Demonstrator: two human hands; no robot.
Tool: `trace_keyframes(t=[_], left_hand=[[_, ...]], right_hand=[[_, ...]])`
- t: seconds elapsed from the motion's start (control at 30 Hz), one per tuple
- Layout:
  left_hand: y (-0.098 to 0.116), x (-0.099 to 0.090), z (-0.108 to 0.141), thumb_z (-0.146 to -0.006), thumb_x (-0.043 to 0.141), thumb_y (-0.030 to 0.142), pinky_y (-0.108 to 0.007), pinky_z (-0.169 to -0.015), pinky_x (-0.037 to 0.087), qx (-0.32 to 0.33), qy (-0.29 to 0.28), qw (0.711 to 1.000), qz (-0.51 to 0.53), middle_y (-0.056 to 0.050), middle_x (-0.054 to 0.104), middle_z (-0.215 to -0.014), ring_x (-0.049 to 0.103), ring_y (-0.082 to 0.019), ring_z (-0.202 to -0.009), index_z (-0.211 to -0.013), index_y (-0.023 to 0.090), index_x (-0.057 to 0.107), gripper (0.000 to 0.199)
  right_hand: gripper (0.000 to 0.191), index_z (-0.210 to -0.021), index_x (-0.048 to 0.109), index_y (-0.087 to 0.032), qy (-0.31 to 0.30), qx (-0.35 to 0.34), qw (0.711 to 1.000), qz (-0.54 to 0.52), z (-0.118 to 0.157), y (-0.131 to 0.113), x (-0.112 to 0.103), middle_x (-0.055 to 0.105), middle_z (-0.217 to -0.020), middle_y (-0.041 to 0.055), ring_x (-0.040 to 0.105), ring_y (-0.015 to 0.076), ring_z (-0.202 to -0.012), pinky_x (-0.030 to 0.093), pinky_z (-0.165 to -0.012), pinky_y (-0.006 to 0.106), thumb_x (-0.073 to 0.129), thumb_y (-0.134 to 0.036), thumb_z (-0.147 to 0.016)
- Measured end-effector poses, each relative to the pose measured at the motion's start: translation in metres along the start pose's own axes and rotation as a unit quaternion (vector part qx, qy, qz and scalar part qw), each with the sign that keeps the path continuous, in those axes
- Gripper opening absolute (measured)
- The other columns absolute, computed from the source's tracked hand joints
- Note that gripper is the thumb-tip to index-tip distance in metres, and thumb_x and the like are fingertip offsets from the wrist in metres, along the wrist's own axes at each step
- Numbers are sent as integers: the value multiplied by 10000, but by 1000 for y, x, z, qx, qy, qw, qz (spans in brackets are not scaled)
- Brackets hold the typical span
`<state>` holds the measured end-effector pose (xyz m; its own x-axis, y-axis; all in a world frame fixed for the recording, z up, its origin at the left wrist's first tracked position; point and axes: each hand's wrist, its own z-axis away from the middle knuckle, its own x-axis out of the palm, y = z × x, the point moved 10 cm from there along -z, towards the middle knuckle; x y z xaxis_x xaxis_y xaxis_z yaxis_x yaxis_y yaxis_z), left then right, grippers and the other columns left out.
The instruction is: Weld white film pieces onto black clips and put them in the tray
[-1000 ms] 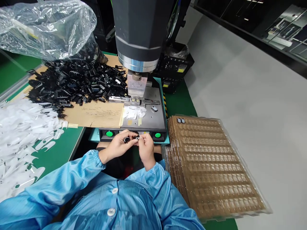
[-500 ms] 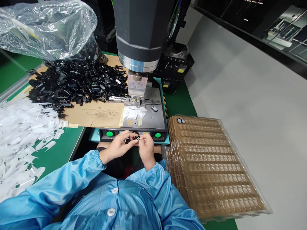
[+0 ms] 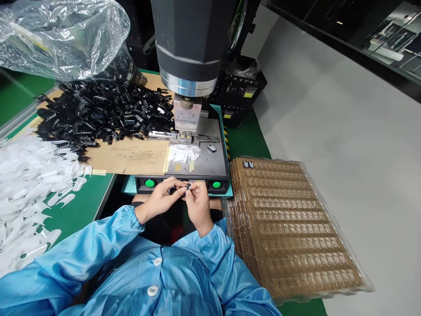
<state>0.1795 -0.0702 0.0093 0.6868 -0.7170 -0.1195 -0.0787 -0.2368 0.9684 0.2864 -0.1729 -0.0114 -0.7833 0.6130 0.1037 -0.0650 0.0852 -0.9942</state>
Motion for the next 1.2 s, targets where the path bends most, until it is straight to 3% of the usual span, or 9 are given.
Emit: trace_keyframes(t=[0.1,0.37,0.53,0.73,1.2], left_hand=[[1,0,0,-985,729,372,-323,-824,529,3,-3,1000,-7,-55,698,-927,655,-188,-860,-1045,238,810,168],[2,1,1,-988,728,368,-326,-823,532,10,-7,1000,-8,-60,706,-933,660,-191,-865,-1041,239,814,164],[3,1,1,-996,720,351,-319,-813,531,19,-10,1000,-14,-59,706,-943,660,-185,-870,-1056,233,805,157],[12,1,2,-1007,711,323,-320,-829,529,52,-13,999,-9,-54,711,-966,652,-176,-886,-1022,229,791,125],[21,-1,4,-1001,722,290,-312,-798,526,96,-13,995,-7,-39,676,-917,635,-163,-847,-1074,238,792,114]], right_hand=[[246,-1003,530,-276,-2,0,1000,3,0,-2,1,673,-1094,42,719,210,-1002,668,-716,311,727,-411,-947],[205,-987,535,-277,8,-23,1000,10,0,-6,0,632,-993,5,676,156,-824,640,-661,269,717,-361,-949],[184,-1008,533,-277,0,-33,999,20,2,-6,0,676,-1074,38,727,192,-953,650,-703,292,690,-369,-979],[80,-1077,552,-277,-14,-105,990,89,9,-18,0,709,-1321,97,702,243,-1252,639,-951,391,613,-315,-1041],[107,-1076,552,-264,-18,-246,947,207,20,-54,7,725,-1347,122,714,235,-1263,618,-1012,431,559,-161,-1050]])
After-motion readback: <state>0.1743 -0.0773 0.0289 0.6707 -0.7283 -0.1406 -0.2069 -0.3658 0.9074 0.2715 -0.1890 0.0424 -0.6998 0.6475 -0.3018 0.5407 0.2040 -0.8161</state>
